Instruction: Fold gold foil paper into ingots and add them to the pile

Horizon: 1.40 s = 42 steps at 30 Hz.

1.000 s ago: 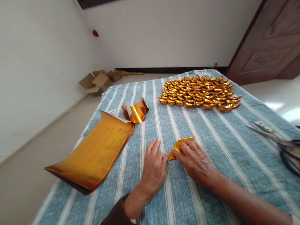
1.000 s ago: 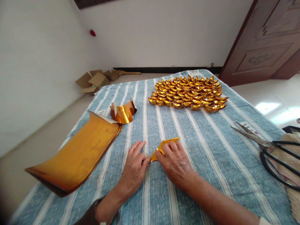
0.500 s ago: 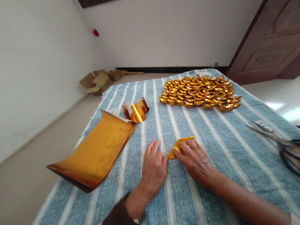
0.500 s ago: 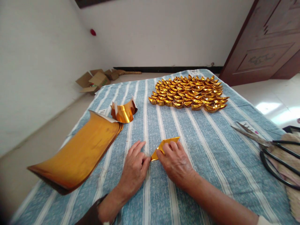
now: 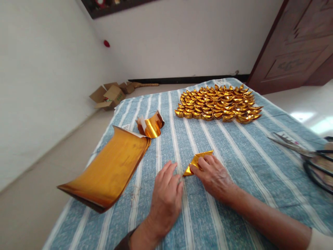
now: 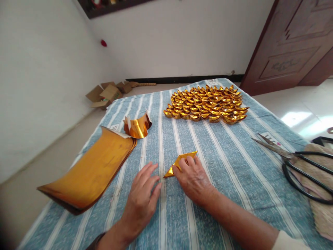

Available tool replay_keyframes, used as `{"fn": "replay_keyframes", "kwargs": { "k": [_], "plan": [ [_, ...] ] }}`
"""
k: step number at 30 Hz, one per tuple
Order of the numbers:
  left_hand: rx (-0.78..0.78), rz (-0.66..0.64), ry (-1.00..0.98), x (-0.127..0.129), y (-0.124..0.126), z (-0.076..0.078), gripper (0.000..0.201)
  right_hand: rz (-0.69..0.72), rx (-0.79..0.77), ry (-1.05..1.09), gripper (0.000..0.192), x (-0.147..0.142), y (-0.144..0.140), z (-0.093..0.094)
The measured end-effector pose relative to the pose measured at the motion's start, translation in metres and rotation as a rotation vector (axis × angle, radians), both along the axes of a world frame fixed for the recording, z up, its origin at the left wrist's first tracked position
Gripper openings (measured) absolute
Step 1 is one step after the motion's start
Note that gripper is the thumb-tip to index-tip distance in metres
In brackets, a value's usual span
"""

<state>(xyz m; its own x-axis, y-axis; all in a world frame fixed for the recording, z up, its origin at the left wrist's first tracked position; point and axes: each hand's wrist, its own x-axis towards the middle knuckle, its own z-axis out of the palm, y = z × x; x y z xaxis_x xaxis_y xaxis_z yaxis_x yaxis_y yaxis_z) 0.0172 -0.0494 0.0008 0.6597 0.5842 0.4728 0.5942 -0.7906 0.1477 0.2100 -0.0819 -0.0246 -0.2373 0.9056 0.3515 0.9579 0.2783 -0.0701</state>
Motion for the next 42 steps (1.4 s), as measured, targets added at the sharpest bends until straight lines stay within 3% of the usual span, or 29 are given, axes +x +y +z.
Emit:
{"fn": "replay_keyframes", "kwargs": {
  "k": [4, 9, 25, 42],
  "plan": [
    [0.049, -0.108, 0.165, 0.01, -0.023, 0.0, 0.03, -0.002, -0.017, 0.009, 0.013, -0.001, 0.0, 0.001],
    [0.047, -0.097, 0.285, 0.015, -0.03, -0.014, 0.038, -0.002, -0.022, 0.018, 0.011, -0.001, 0.0, 0.002],
    [0.058, -0.058, 0.374, 0.014, -0.03, -0.019, 0.045, 0.014, 0.024, 0.039, 0.017, 0.0, -0.002, -0.003],
    [-0.112, -0.014, 0.316, 0.015, -0.029, -0.021, 0.055, 0.004, -0.013, 0.019, 0.013, 0.0, -0.002, -0.001]
  ]
}}
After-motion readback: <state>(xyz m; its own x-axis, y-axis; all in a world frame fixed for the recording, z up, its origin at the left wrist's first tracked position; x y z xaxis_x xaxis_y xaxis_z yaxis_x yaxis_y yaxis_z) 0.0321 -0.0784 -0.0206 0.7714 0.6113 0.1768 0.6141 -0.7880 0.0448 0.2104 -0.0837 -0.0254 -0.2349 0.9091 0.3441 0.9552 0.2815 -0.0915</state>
